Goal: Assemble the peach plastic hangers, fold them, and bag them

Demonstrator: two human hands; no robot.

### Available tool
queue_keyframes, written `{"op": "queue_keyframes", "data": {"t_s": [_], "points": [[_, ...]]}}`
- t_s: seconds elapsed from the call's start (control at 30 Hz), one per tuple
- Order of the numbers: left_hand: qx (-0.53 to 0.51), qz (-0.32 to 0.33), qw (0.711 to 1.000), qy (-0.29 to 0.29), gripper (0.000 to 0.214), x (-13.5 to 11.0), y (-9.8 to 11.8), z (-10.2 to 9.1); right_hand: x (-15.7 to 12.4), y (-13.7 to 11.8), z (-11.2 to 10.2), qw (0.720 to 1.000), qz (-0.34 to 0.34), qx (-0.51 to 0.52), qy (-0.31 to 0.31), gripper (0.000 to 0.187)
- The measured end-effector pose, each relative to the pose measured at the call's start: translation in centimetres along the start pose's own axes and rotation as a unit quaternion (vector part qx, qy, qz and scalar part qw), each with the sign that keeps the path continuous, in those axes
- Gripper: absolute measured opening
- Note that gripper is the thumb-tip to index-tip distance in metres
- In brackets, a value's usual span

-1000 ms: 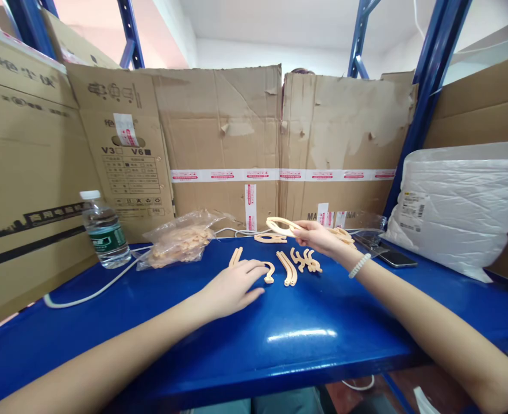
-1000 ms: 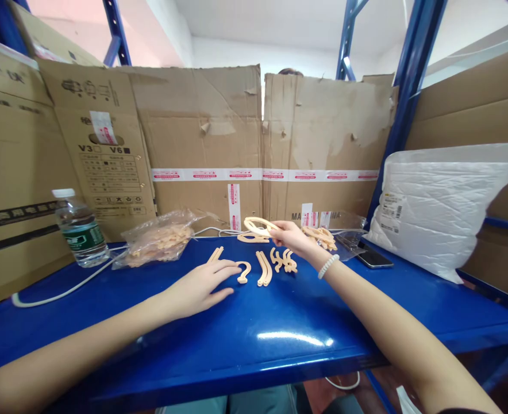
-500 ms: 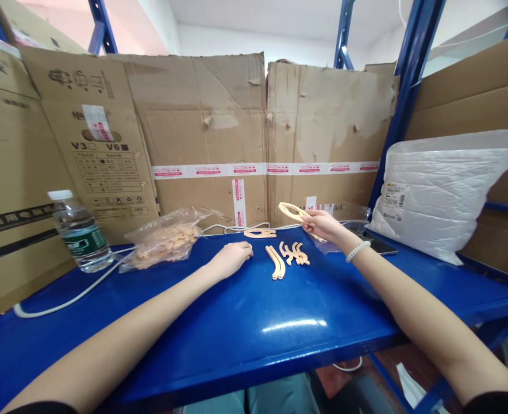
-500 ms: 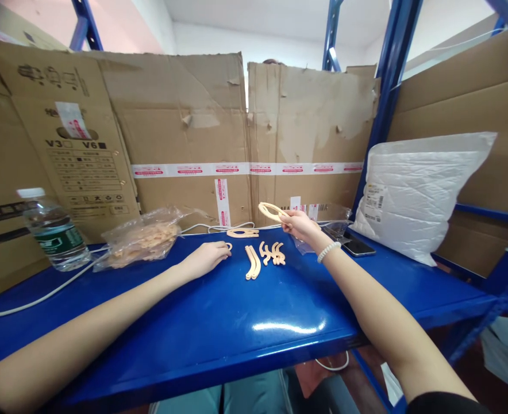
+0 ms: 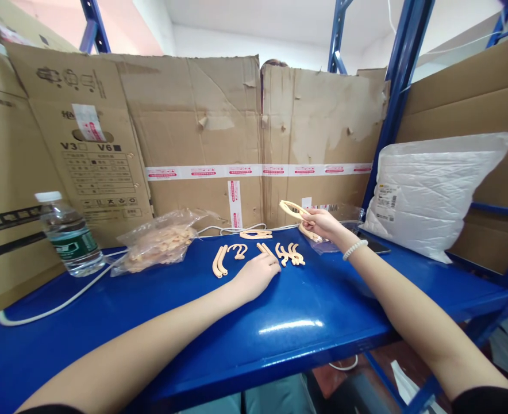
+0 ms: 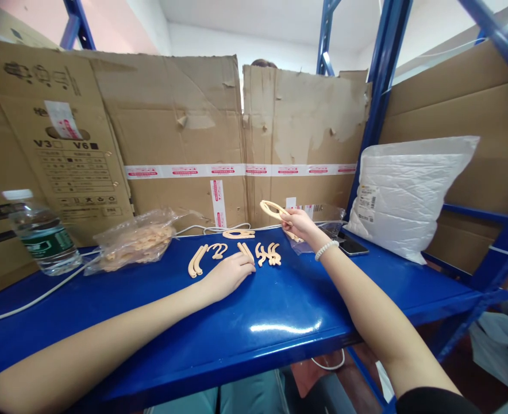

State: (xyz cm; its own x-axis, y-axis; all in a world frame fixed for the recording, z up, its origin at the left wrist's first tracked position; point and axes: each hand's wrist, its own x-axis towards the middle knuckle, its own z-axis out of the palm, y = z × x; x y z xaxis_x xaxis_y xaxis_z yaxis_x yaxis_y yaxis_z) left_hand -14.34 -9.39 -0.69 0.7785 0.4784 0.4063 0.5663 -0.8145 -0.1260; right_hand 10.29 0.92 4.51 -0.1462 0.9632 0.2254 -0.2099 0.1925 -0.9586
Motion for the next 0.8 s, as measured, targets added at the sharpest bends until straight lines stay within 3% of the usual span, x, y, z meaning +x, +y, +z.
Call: {"op": "queue_keyframes", "data": {"t_s": [0.17,0.33,0.4,0.5,0.57,0.67,0.73,0.8], "points": [[-0.023,-0.043,0.999,0.002,0.023,1.0,-1.4,-0.4,0.0,-0.2,0.0,1.000,-0.004,0.004,0.003,0.016],[-0.078,-0.070,0.993,0.044,0.029,3.2,3.0,-0.2,-0.2,-0.3,0.3,1.000,-0.006,0.004,-0.001,0.017],[-0.112,-0.079,0.990,0.012,0.050,4.0,5.2,0.3,-0.3,-0.3,0.4,1.000,-0.003,0.002,-0.002,0.016],[-0.129,-0.131,0.979,-0.092,0.076,5.2,7.0,1.3,-0.4,-0.2,0.7,1.000,-0.001,-0.004,-0.008,0.015],[-0.125,-0.157,0.971,-0.129,0.082,5.9,6.9,1.9,-0.6,-0.3,0.9,1.000,-0.004,-0.009,-0.015,0.015],[-0.114,-0.177,0.968,-0.136,0.084,6.9,5.6,2.4,-0.9,-0.4,1.5,0.999,-0.008,-0.017,-0.028,0.016],[-0.108,-0.189,0.969,-0.119,0.079,7.2,4.9,2.5,-1.1,-0.5,1.9,0.999,-0.011,-0.023,-0.036,0.019],[-0.088,-0.171,0.979,-0.066,0.070,6.7,4.7,2.3,-1.3,-0.6,2.3,0.999,-0.015,-0.028,-0.043,0.020]]}}
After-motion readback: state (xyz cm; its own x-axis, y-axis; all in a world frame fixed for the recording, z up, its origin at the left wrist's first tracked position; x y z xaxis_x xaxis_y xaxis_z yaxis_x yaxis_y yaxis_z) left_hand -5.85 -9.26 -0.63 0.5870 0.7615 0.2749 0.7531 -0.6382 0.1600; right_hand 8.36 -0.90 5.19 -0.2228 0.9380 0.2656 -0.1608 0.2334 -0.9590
